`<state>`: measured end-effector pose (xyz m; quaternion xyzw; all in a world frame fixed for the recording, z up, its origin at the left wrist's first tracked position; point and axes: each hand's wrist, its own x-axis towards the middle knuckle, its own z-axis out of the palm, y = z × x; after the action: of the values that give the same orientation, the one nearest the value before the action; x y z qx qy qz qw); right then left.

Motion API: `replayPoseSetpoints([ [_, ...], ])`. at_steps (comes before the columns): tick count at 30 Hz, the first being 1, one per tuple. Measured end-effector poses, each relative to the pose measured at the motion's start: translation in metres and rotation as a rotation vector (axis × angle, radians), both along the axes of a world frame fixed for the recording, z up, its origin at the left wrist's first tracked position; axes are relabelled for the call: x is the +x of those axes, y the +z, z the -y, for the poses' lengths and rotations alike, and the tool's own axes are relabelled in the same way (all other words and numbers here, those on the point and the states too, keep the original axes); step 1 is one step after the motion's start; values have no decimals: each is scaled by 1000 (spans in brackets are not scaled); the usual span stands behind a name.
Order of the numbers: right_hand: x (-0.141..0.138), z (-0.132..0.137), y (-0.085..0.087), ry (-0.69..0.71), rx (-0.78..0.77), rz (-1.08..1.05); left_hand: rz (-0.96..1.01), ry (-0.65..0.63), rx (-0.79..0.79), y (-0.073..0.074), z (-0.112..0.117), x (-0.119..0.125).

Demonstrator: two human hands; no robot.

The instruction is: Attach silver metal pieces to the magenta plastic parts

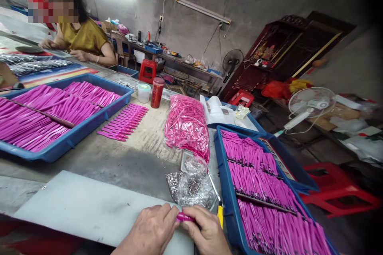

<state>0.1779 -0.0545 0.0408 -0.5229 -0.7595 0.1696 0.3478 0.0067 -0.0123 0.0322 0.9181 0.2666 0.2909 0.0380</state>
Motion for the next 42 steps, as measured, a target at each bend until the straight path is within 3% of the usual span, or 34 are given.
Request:
replayPoseSetpoints([
  [10, 3, -2, 12, 55, -22, 3, -82, -64, -52, 2, -1, -3],
  [30, 3, -1, 4, 23, -63, 7, 2, -5, -15, -3, -1, 2],
  [42, 3, -5, 9, 136, -145, 31, -80, -58, -10, -3, 0, -2],
])
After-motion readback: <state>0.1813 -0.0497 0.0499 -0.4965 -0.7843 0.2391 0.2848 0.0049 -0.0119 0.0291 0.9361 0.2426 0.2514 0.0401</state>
